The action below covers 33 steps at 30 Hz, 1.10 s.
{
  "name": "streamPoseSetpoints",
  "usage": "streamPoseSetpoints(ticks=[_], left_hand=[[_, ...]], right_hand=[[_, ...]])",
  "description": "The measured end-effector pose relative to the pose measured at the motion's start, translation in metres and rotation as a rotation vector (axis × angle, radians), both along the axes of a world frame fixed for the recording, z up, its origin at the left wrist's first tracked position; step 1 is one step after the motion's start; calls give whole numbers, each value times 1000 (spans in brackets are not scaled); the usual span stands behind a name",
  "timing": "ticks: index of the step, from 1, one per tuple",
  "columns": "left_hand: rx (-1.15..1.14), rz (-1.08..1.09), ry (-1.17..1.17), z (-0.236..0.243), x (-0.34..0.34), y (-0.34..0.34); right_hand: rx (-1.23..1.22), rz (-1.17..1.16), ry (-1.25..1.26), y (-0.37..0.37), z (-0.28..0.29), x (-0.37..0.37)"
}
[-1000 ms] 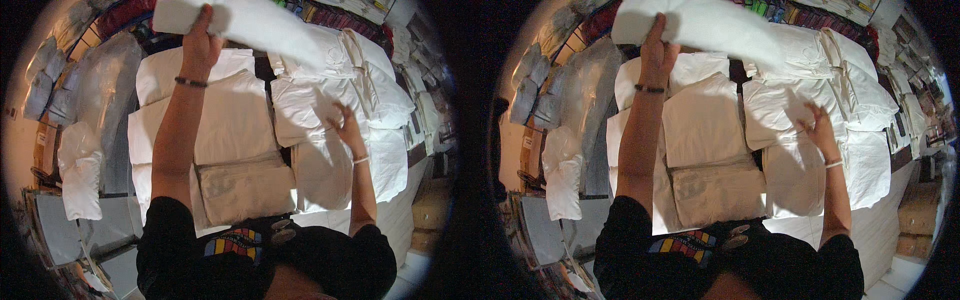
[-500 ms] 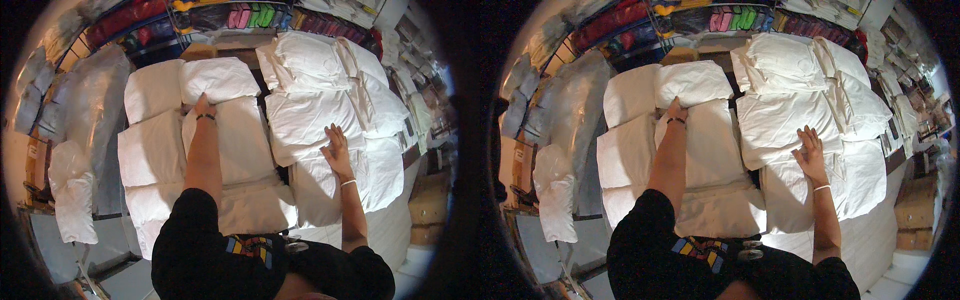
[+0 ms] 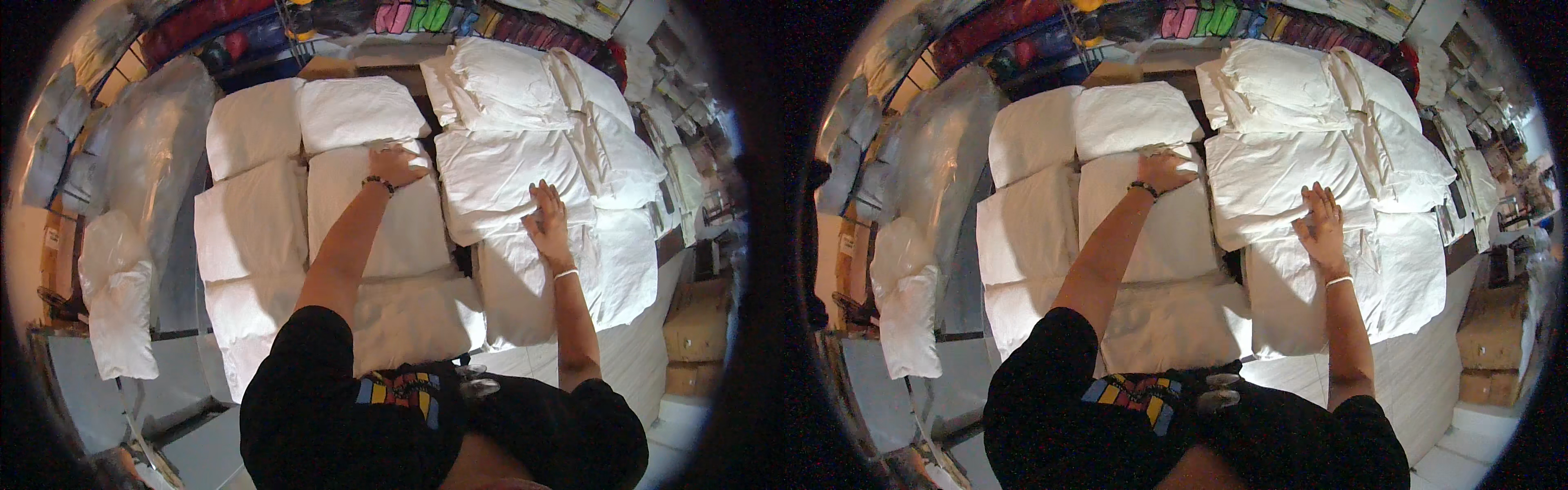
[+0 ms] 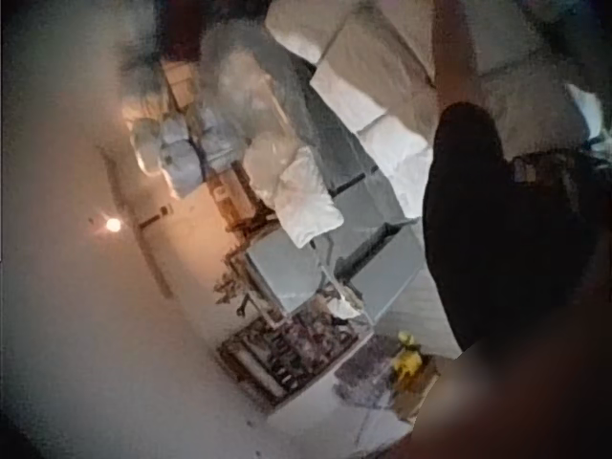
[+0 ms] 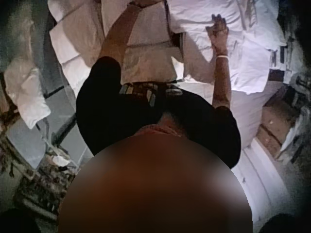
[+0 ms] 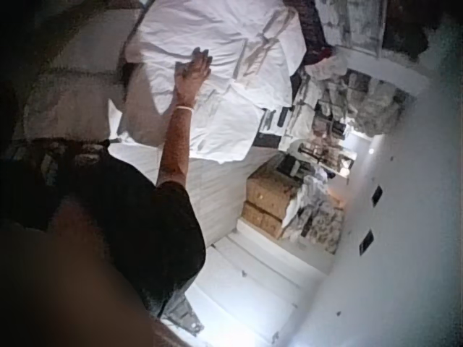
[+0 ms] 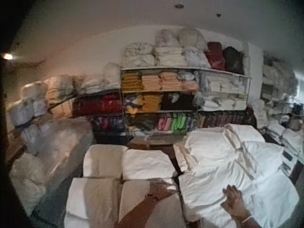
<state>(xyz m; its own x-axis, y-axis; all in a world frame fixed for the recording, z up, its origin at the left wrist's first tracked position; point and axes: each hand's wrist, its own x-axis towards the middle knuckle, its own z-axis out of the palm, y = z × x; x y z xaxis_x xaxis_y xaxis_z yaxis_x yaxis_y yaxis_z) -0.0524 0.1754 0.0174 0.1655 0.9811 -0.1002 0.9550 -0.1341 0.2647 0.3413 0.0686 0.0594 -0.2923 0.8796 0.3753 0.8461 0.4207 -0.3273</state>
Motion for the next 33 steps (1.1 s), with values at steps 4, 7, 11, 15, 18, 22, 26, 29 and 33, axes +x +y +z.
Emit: streamPoseSetpoints(ticks=[4,7,11,15,18,22,26,29,33], left_hand=[[-23,-306,28,1,-9,0],[-135,-239,-366,14,-53,21],[374,34,424,2,-136,23],[-53,112,227,-36,-192,10],[-122,119,227,-32,-194,19],[-349,263,240,21,-133,17],[366,48,148,31,-33,-72],[165,13,288,25,1,-111],[252,-13,304,6,3,-112]], right_hand=[[-21,3,-7,-1,4,0],[-20,6,35,-2,7,0],[-13,26,66,-1,8,-2],[-13,27,45,-1,8,-3],[1,25,46,-1,9,-4],[-19,-1,82,-2,13,-3],[-38,-9,63,0,13,-2],[-37,-51,16,-1,8,-3],[-117,-114,-105,-9,1,-3]])
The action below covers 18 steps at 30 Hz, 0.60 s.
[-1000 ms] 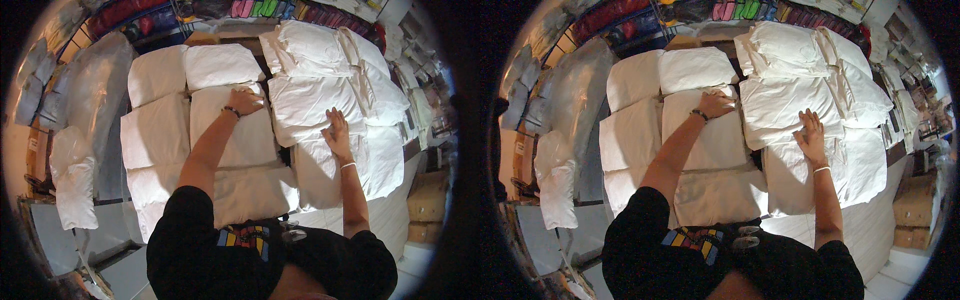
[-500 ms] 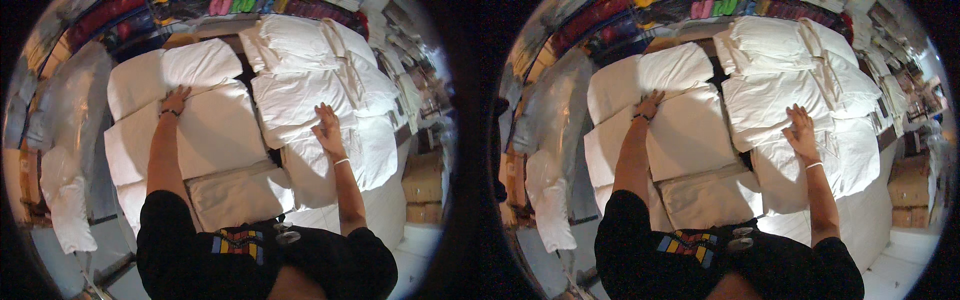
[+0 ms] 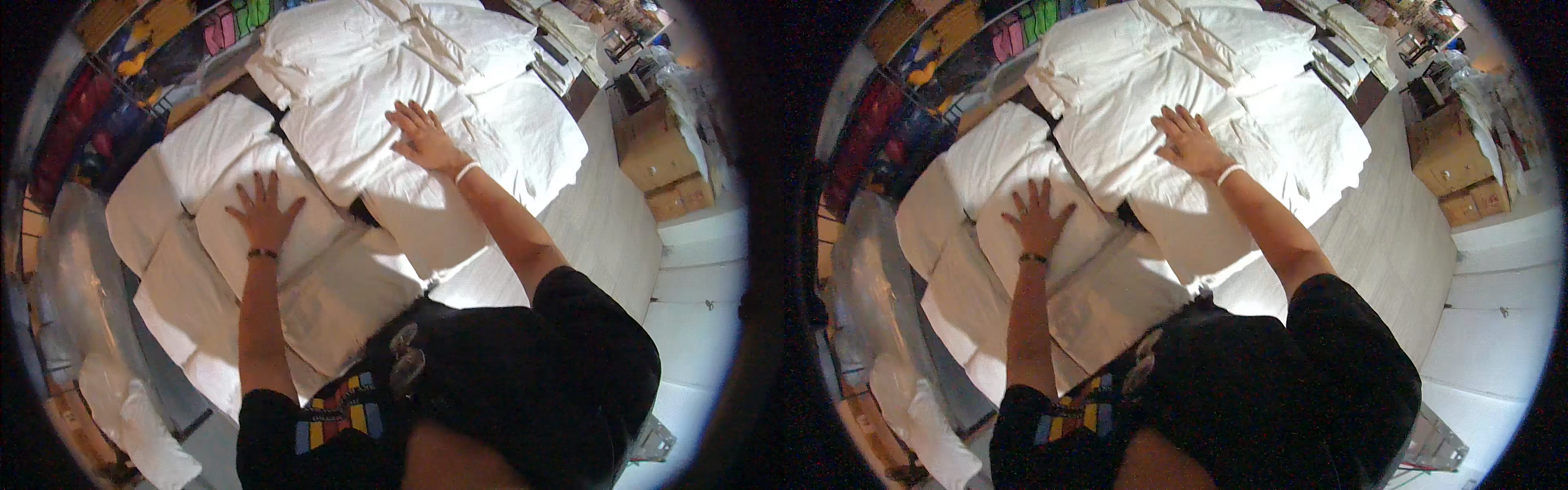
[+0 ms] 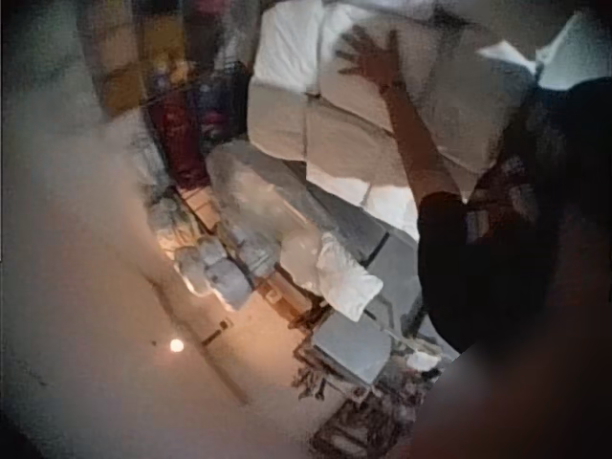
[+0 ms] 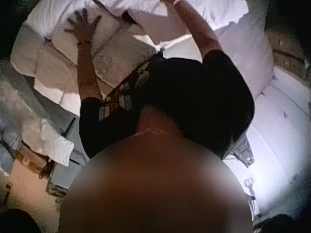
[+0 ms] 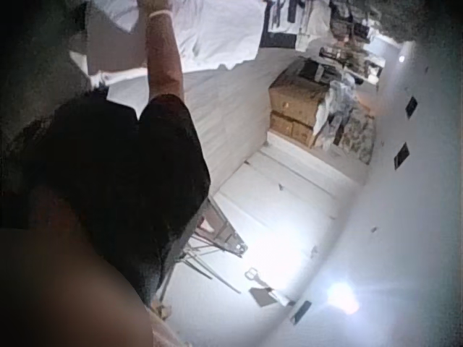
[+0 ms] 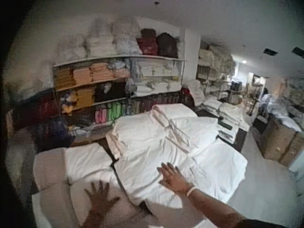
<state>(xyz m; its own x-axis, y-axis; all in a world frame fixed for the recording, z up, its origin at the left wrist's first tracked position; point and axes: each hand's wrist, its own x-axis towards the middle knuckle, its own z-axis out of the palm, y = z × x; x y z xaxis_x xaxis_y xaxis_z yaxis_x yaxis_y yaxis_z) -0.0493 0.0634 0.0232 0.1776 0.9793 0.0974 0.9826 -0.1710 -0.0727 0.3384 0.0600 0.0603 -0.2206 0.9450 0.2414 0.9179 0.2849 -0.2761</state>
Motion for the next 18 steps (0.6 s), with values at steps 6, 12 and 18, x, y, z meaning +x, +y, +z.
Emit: streamPoseSetpoints(ticks=[6,12,18], left_hand=[[139,-41,-130,-39,-10,-43],[-423,-168,-816,-3,46,-112],[-1001,143,-1411,47,161,-174]], right_hand=[[-51,170,268,-50,27,56],[-282,-556,163,-155,69,118],[-244,-580,498,-186,87,100]])
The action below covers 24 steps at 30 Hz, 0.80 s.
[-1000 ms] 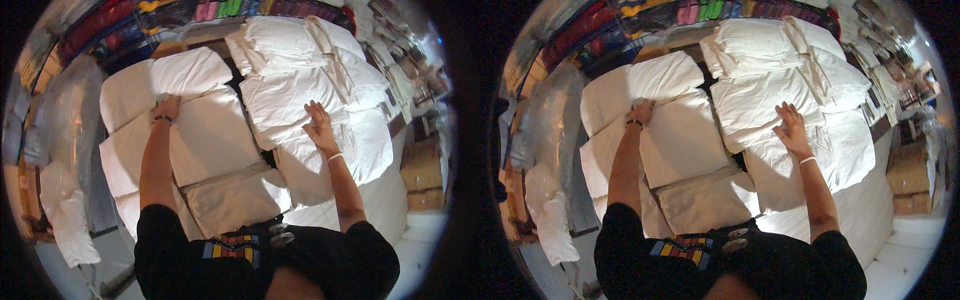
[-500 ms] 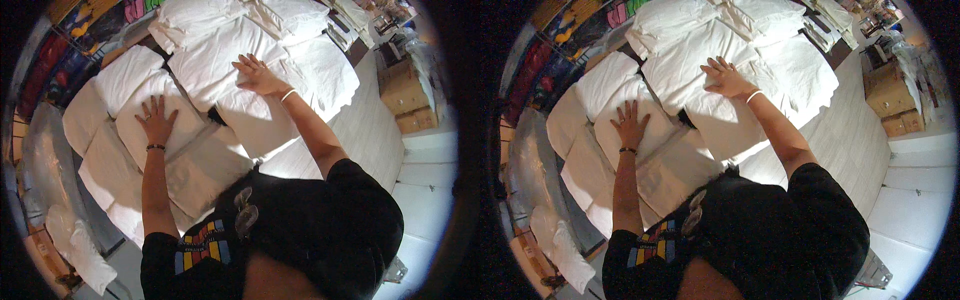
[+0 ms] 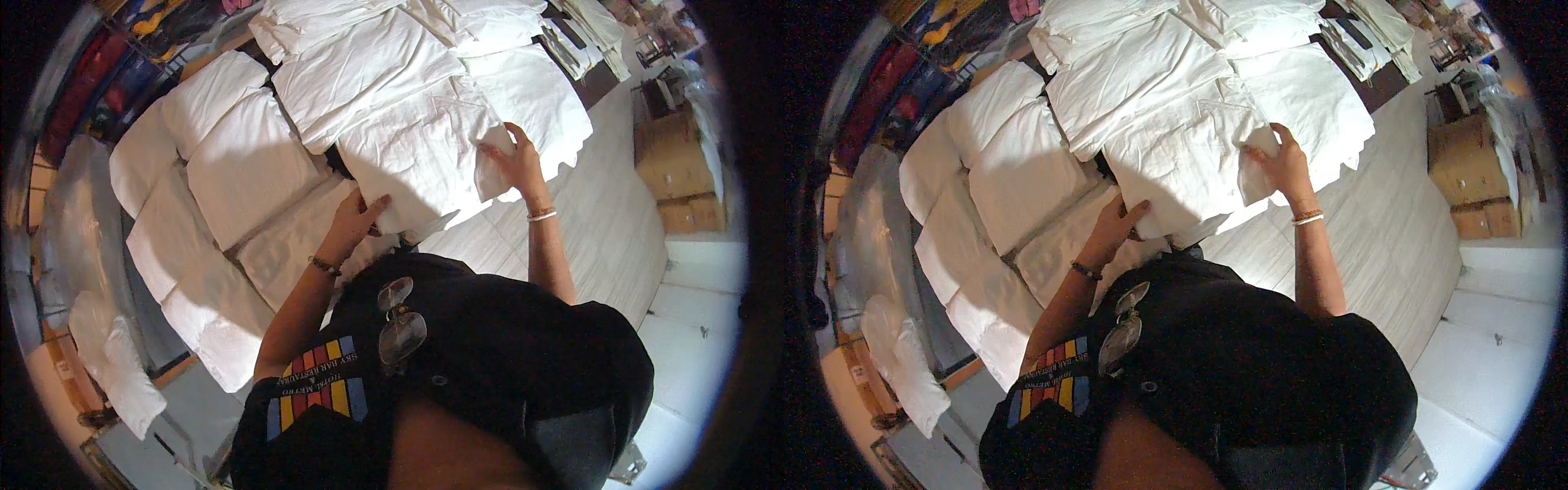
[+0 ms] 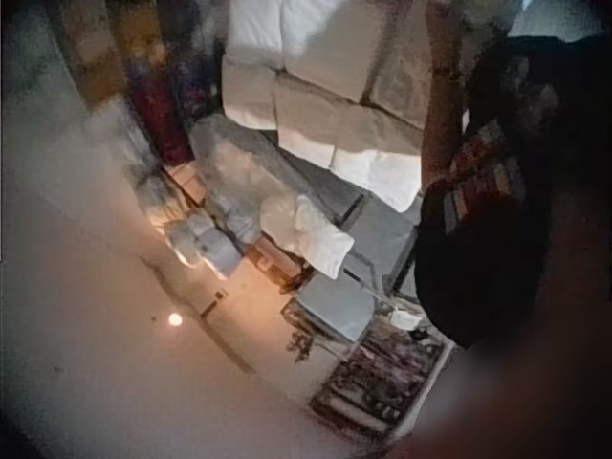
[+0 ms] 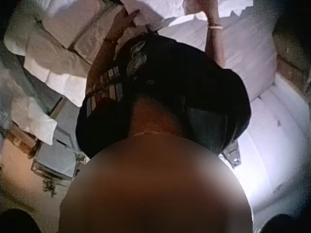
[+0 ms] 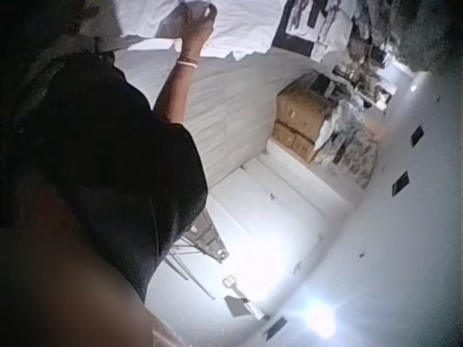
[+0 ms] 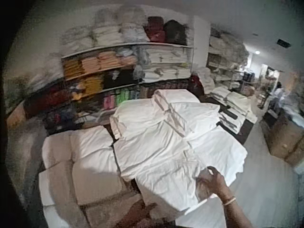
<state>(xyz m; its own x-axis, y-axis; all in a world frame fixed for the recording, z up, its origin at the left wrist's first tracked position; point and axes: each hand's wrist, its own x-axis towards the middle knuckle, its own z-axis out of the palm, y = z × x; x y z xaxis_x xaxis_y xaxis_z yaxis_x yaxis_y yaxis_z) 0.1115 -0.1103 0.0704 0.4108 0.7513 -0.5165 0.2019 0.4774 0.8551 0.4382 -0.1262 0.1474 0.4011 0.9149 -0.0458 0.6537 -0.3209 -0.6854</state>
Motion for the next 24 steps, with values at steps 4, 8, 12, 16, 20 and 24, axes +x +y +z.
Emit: streamPoseSetpoints(ticks=[4,8,12,16,20,24], left_hand=[[0,186,-338,18,6,2],[-170,346,-831,13,-10,16],[-158,374,-659,-1,9,14],[-97,465,-442,12,31,2],[11,291,-522,44,21,-17],[-353,239,-700,54,21,-26]], right_hand=[[490,193,371,23,33,-16],[479,242,613,41,48,3],[117,121,509,38,14,23],[19,79,440,32,-4,19],[246,271,138,13,40,24],[288,377,268,-7,83,20]])
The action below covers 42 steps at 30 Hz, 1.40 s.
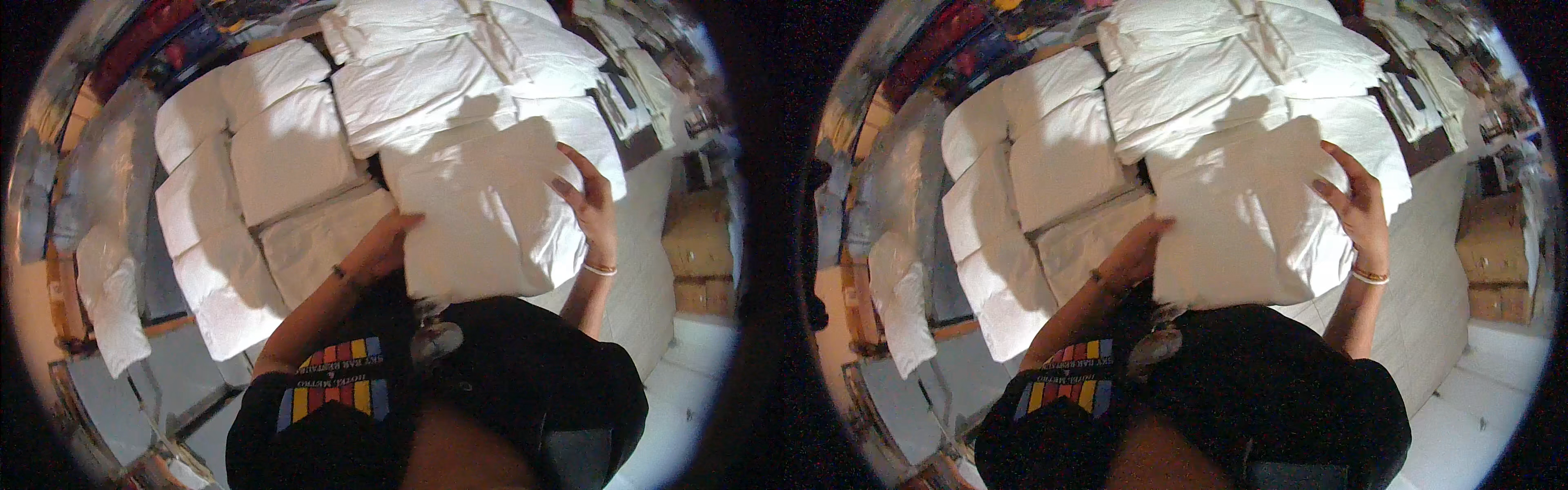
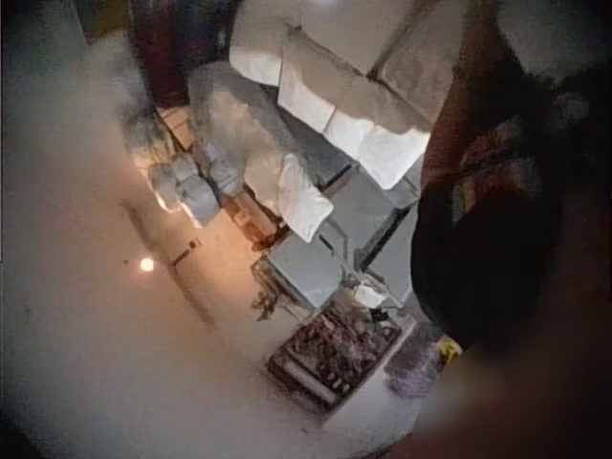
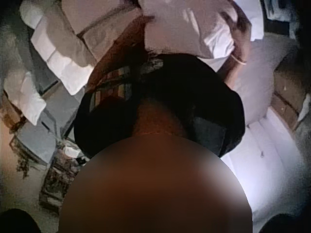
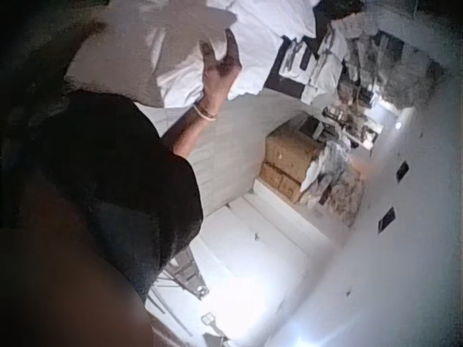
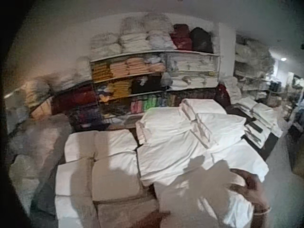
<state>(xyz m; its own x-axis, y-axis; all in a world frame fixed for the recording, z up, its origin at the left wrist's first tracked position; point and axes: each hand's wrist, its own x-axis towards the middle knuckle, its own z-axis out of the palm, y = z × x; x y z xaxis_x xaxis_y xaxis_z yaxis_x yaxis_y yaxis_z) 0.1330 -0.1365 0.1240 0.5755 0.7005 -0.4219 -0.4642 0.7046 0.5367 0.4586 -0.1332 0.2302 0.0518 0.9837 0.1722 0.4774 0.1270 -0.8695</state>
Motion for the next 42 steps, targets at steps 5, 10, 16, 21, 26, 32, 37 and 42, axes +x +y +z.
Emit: streamPoseSetpoints(ticks=[5,10,16,21,26,32,37,42], left_hand=[[-20,-117,-61,-9,16,12],[197,91,-60,24,-31,34],[503,615,799,100,-134,14],[422,869,531,139,-185,25],[673,1121,187,139,-200,80],[648,1294,-62,68,-170,107],[130,1145,453,-91,-129,89],[-30,1100,154,-153,-123,86]], right_hand=[[155,123,-44,-8,30,-28],[518,-2,-71,17,50,-41],[22,168,-40,67,-36,-70],[-104,217,-116,101,-138,-103],[67,102,-897,102,-181,-122],[94,102,-871,96,-173,-125],[85,82,-902,95,-171,-128],[81,75,-890,93,-166,-132]])
